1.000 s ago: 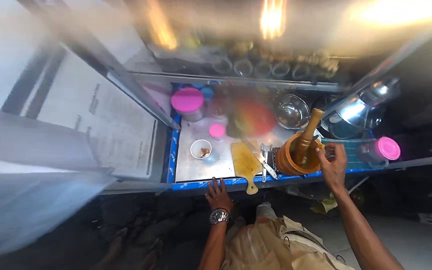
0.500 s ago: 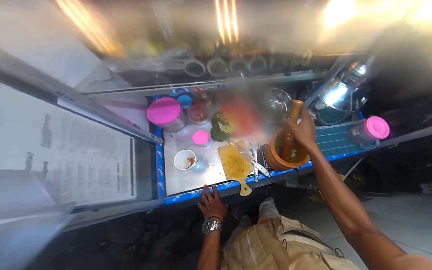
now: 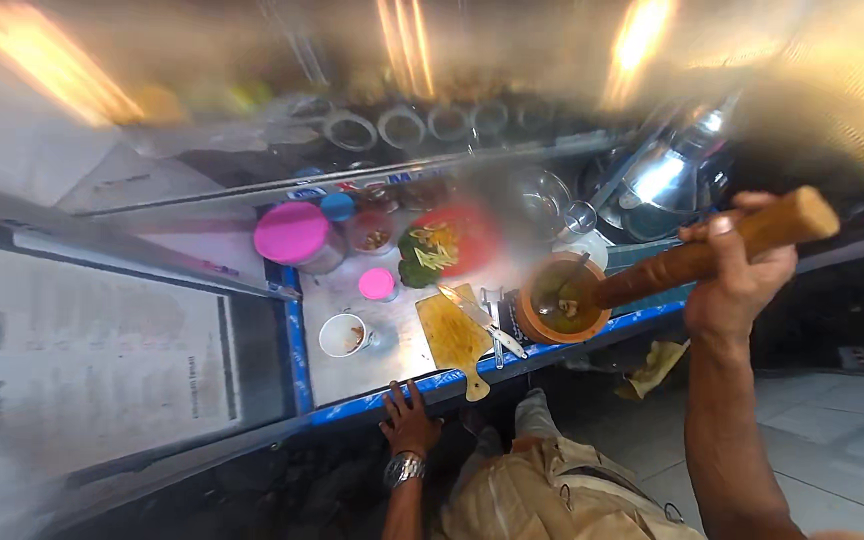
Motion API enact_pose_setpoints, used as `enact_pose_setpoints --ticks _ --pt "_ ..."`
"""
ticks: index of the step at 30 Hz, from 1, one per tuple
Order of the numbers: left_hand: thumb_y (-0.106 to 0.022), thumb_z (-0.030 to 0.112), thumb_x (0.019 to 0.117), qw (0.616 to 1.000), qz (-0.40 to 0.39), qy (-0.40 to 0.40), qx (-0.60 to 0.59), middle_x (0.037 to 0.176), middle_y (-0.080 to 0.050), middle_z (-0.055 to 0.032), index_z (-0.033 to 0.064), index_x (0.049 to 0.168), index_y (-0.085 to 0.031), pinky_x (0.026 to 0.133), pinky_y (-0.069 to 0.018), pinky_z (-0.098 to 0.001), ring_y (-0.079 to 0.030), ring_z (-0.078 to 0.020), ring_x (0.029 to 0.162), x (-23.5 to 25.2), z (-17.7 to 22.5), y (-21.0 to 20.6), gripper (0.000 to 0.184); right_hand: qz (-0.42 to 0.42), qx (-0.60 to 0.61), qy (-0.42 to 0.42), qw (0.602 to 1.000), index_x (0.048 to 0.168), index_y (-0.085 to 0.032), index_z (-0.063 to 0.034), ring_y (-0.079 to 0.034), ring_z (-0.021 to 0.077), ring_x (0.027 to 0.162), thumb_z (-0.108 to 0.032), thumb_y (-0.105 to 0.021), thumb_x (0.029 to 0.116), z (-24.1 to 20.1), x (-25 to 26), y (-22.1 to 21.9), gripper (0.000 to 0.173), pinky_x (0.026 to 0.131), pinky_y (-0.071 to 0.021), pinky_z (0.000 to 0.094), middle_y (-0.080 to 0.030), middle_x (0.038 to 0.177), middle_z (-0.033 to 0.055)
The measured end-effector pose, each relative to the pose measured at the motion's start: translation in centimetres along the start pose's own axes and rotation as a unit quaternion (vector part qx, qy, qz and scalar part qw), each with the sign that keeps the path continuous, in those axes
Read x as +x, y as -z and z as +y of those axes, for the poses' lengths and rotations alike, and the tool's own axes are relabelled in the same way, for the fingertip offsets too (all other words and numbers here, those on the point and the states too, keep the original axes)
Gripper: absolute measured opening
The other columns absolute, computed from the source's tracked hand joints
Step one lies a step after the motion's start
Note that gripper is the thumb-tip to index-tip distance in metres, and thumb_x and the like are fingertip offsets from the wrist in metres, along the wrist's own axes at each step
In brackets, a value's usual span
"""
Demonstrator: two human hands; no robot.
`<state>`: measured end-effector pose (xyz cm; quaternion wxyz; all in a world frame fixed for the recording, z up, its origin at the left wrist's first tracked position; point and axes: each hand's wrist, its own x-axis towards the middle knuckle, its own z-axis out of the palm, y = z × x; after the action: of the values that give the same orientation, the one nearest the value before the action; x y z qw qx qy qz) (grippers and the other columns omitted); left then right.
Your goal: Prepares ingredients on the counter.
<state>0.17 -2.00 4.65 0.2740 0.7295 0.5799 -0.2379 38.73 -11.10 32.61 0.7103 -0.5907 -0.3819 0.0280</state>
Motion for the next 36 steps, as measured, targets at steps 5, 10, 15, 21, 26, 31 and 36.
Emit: enact_pose_setpoints --ticks 5,10,15,21,26,31,36 --pt "-0.079 0.037 0.0877 1.0 -0.008 -0.006 -0.001 0.17 0.012 -0.0216 0.0113 0.165 -0.007 0.116 -0.0189 -0.0721 0.002 -0.0466 0.156 -0.4 -0.1 0.6 0.109 0.007 0.022 -0.036 0.999 0.129 -0.05 -0.0094 -0.071 0.0155 0.085 -0.009 -0.06 0.0973 2.1 -1.3 -1.2 0.033 0.083 -0.0619 0.038 -0.069 0.096 -0.0014" --pt "-0.077 0.04 0.0888 1.0 -0.018 0.004 -0.006 0.171 0.012 -0.0184 0.0145 0.166 -0.006 0.118 -0.0204 -0.0694 0.003 -0.0439 0.157 -0.5 -0.3 1.0 0.108 0.015 -0.016 -0.148 0.989 0.132 -0.053 -0.006 -0.071 0.0143 0.086 -0.013 -0.065 0.0948 6.7 -4.0 -3.4 0.04 0.082 -0.0617 0.0361 -0.07 0.098 0.0008" --pt "-0.073 0.041 0.0914 0.999 -0.022 -0.003 -0.048 0.171 0.012 -0.0143 0.017 0.166 -0.007 0.118 -0.0205 -0.0677 0.005 -0.0407 0.157 -0.7 -0.9 1.3 0.103 0.028 -0.076 -0.239 0.968 0.139 -0.048 -0.0002 -0.069 0.0174 0.096 -0.013 -0.07 0.0921 10.3 -5.3 -4.2 0.053 0.088 -0.0597 0.0376 -0.068 0.107 0.0104" --pt "-0.073 0.038 0.0911 0.996 -0.017 -0.005 -0.09 0.172 0.014 -0.0116 0.0188 0.166 -0.006 0.119 -0.0193 -0.0683 0.007 -0.0379 0.158 -0.7 -1.3 0.9 0.103 0.084 -0.209 -0.198 0.954 0.154 -0.026 0.0061 -0.052 0.0295 0.132 -0.01 -0.072 0.0903 8.0 -5.0 -4.3 0.08 0.106 -0.0483 0.0362 -0.045 0.147 0.0279" --pt "-0.073 0.038 0.0913 0.993 -0.016 -0.008 -0.115 0.172 0.013 -0.0099 0.0201 0.166 -0.008 0.118 -0.0198 -0.0693 0.007 -0.0373 0.158 -0.5 -1.6 0.7 0.1 -0.077 -0.285 -0.002 0.955 0.137 -0.045 0.0154 -0.051 0.0411 0.13 -0.009 -0.068 0.0881 4.4 -8.4 -12.2 0.059 0.107 -0.0474 0.0464 -0.048 0.139 0.0371" --pt "-0.077 0.032 0.0881 0.984 0.026 -0.027 -0.172 0.173 -0.001 -0.0116 0.0208 0.165 -0.02 0.117 -0.0197 -0.0715 -0.002 -0.0374 0.158 -0.9 -2.0 0.2 0.096 -0.517 -0.257 -0.031 0.816 0.134 -0.062 -0.0036 -0.055 0.0353 0.132 -0.015 -0.066 0.0952 12.9 -12.1 -26.2 0.041 0.108 -0.048 0.0515 -0.057 0.142 0.0209" --pt "-0.082 0.019 0.0837 0.963 0.087 -0.046 -0.249 0.172 -0.014 -0.0093 0.021 0.162 -0.032 0.117 -0.0189 -0.072 -0.01 -0.0349 0.158 -1.6 -3.0 -0.1 0.093 -0.628 -0.331 0.033 0.704 0.144 -0.052 0.0012 -0.038 0.0562 0.141 -0.019 -0.079 0.0874 20.2 -13.3 -35.2 0.066 0.11 -0.0403 0.0679 -0.034 0.154 0.0383"
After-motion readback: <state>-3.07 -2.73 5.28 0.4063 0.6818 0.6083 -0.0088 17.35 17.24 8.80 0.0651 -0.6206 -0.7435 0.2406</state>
